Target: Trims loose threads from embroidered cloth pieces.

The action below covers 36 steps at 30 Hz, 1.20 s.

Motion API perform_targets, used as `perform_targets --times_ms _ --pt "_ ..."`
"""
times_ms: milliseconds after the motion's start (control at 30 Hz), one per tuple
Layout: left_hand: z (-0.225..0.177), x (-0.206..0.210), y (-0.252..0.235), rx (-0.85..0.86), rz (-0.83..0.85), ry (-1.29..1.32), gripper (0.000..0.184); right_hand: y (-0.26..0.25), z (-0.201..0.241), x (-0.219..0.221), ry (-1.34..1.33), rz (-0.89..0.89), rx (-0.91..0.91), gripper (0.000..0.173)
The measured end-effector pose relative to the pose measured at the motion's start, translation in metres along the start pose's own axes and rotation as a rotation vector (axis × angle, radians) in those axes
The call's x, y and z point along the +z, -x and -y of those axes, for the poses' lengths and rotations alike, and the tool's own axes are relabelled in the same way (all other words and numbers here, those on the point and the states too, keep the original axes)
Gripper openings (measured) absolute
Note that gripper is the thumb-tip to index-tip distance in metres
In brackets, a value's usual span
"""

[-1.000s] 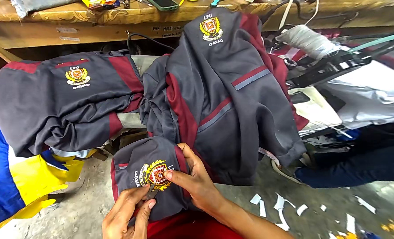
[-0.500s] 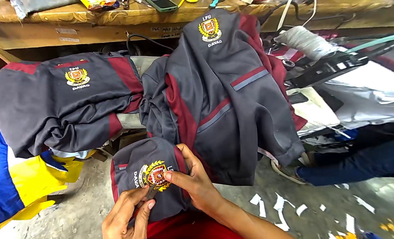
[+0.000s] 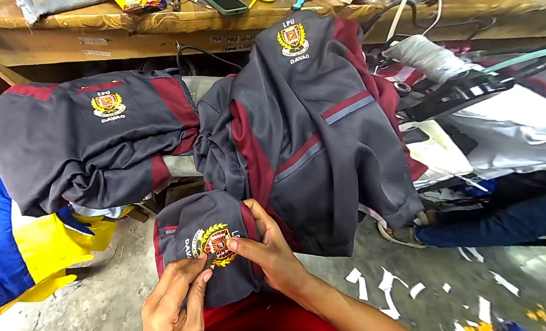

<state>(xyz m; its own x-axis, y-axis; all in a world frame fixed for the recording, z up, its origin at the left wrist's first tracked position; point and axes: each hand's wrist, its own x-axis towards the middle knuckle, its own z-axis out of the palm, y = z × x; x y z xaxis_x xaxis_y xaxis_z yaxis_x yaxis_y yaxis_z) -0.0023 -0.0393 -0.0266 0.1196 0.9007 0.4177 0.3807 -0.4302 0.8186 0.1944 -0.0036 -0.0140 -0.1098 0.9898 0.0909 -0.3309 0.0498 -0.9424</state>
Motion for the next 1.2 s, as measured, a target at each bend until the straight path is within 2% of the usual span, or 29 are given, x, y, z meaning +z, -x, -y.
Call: perform_targets --times_ms 367,600,1033,1200 --pt "0.0001 0.0 -0.0025 0.058 0.012 -0.031 0.016 -0.0016 0.0011 -0.0027 -0.018 0.017 -0.005 0.039" --pt "0.004 -0.002 -0.0034 -0.005 0.015 0.091 0.015 -0.003 0.0002 -0.0051 -0.071 0.037 0.038 0.042" --pt "0.0013 -0.0017 -0.0035 0.051 0.031 0.016 0.017 -0.0045 0.0013 -0.0061 -0.046 0.059 0.022 0.041" --pt "0.0039 -0.0016 -0.0042 0.023 0.03 0.059 0.015 -0.0064 0.0007 -0.0059 -0.048 0.062 0.024 0.042"
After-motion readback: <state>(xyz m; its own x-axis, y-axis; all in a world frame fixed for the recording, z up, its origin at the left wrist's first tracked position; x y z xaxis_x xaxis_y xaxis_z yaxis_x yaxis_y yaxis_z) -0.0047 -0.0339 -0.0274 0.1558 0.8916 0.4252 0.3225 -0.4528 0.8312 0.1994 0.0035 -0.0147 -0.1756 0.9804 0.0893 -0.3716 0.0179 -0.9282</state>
